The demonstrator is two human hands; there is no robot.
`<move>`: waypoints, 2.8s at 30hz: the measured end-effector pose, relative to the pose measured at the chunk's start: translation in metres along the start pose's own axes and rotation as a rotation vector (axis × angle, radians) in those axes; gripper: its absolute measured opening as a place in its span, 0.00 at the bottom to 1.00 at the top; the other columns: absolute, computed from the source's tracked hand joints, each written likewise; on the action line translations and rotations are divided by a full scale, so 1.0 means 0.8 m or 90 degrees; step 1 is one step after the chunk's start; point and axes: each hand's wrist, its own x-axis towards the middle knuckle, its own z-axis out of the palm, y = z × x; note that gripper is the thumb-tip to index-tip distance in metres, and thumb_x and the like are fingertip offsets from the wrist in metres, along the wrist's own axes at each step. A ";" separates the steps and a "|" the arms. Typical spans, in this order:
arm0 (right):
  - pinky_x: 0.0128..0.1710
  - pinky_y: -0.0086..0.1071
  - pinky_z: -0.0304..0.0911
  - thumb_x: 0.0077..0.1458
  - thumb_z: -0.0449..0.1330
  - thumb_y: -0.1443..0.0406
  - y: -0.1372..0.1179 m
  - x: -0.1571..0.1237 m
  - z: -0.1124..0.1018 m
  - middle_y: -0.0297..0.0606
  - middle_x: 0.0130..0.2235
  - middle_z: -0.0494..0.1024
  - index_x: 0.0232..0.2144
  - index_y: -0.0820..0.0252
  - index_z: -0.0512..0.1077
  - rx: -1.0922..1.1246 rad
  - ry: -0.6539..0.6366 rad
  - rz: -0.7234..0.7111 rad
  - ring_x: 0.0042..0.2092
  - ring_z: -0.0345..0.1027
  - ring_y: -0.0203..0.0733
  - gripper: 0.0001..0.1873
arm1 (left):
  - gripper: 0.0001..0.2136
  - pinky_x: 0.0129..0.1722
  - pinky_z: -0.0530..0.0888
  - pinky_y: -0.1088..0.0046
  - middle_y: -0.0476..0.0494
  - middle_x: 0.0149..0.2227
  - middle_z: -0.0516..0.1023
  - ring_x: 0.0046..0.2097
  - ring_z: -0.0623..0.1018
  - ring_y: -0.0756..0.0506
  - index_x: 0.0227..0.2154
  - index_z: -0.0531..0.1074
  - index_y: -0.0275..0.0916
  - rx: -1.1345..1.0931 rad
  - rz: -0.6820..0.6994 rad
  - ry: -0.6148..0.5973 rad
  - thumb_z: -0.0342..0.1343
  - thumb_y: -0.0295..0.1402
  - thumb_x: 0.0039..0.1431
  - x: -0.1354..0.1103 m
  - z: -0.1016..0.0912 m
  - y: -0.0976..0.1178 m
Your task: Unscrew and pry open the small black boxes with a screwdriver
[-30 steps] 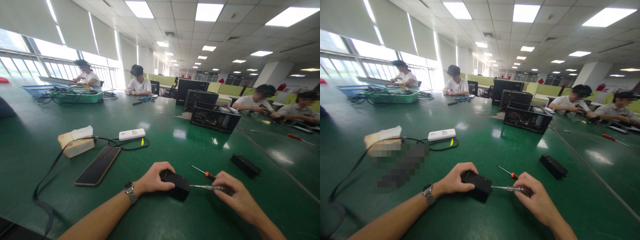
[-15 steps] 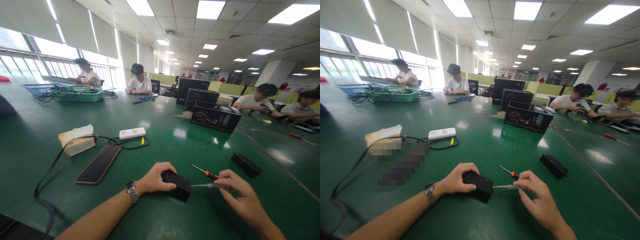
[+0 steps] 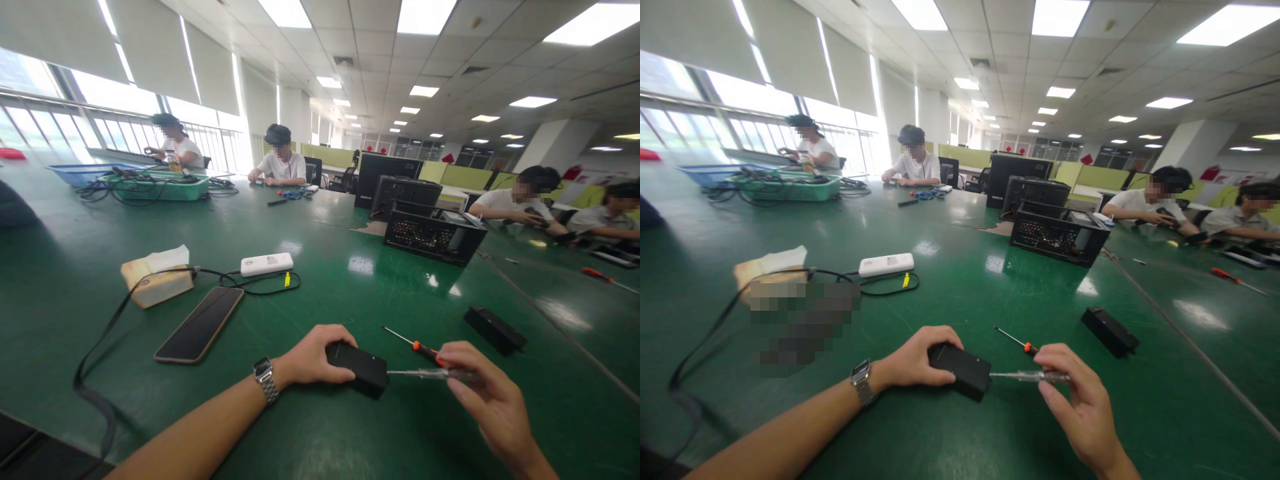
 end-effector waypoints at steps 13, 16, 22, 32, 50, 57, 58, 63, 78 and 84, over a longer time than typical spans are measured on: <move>0.39 0.34 0.70 0.53 0.59 0.71 -0.025 0.004 0.027 0.41 0.41 0.77 0.43 0.54 0.71 -0.173 -0.091 -0.149 0.41 0.74 0.44 0.15 | 0.20 0.39 0.69 0.74 0.47 0.39 0.73 0.39 0.72 0.46 0.41 0.73 0.38 -0.024 -0.074 -0.024 0.67 0.40 0.45 -0.002 0.002 -0.003; 0.38 0.34 0.70 0.52 0.58 0.74 -0.032 0.002 0.042 0.41 0.39 0.77 0.43 0.55 0.70 -0.157 -0.084 -0.175 0.40 0.74 0.43 0.16 | 0.20 0.38 0.68 0.74 0.48 0.39 0.73 0.39 0.72 0.46 0.41 0.73 0.38 -0.018 -0.080 -0.024 0.67 0.40 0.45 -0.001 0.001 -0.001; 0.36 0.33 0.71 0.53 0.58 0.72 -0.026 -0.002 0.045 0.41 0.38 0.77 0.40 0.56 0.72 -0.165 -0.032 -0.134 0.38 0.74 0.43 0.12 | 0.21 0.38 0.68 0.74 0.47 0.39 0.74 0.39 0.72 0.46 0.41 0.73 0.38 -0.018 -0.078 -0.019 0.68 0.40 0.44 -0.001 0.002 -0.003; 0.26 0.28 0.66 0.58 0.54 0.53 -0.007 0.008 0.027 0.35 0.27 0.78 0.33 0.56 0.76 -0.171 -0.102 0.196 0.26 0.71 0.39 0.17 | 0.21 0.36 0.68 0.75 0.48 0.38 0.74 0.37 0.73 0.47 0.41 0.73 0.38 -0.018 -0.056 -0.028 0.67 0.41 0.45 -0.001 0.001 -0.003; 0.19 0.24 0.47 0.58 0.47 0.43 0.020 0.007 0.016 0.25 0.20 0.60 0.28 0.60 0.68 0.092 -0.363 0.498 0.20 0.51 0.30 0.27 | 0.19 0.32 0.64 0.78 0.51 0.36 0.70 0.34 0.68 0.50 0.41 0.70 0.39 -0.017 -0.053 -0.042 0.66 0.38 0.46 0.000 0.001 0.000; 0.15 0.22 0.47 0.55 0.46 0.41 0.028 0.003 0.027 0.29 0.21 0.65 0.27 0.62 0.69 0.082 -0.373 0.543 0.18 0.54 0.28 0.31 | 0.20 0.32 0.64 0.78 0.51 0.35 0.70 0.34 0.68 0.50 0.40 0.69 0.39 -0.008 -0.065 -0.039 0.66 0.38 0.45 0.000 0.001 0.003; 0.15 0.22 0.47 0.55 0.46 0.41 0.026 0.003 0.030 0.28 0.21 0.65 0.27 0.62 0.69 0.090 -0.374 0.546 0.18 0.54 0.27 0.31 | 0.20 0.32 0.64 0.78 0.51 0.36 0.70 0.34 0.68 0.49 0.40 0.69 0.39 -0.007 -0.066 -0.040 0.66 0.38 0.45 0.000 0.001 0.004; 0.15 0.22 0.42 0.54 0.47 0.40 0.016 0.005 0.032 0.25 0.16 0.57 0.24 0.61 0.69 0.093 -0.382 0.553 0.16 0.48 0.27 0.32 | 0.20 0.33 0.65 0.78 0.50 0.36 0.70 0.35 0.69 0.49 0.41 0.69 0.39 -0.004 -0.065 -0.037 0.66 0.38 0.46 0.000 0.002 0.003; 0.14 0.24 0.41 0.53 0.52 0.42 0.047 0.004 0.008 0.23 0.13 0.53 0.20 0.62 0.68 0.099 -0.402 0.550 0.14 0.43 0.26 0.29 | 0.19 0.34 0.65 0.77 0.49 0.37 0.72 0.35 0.70 0.48 0.41 0.70 0.38 0.025 -0.027 -0.040 0.65 0.39 0.47 0.001 0.000 0.003; 0.15 0.24 0.39 0.55 0.49 0.42 0.037 0.006 0.020 0.22 0.15 0.51 0.22 0.60 0.67 0.091 -0.392 0.537 0.16 0.42 0.27 0.29 | 0.19 0.34 0.66 0.77 0.49 0.37 0.72 0.35 0.71 0.48 0.41 0.70 0.38 0.031 -0.029 -0.043 0.65 0.40 0.48 0.001 0.000 0.003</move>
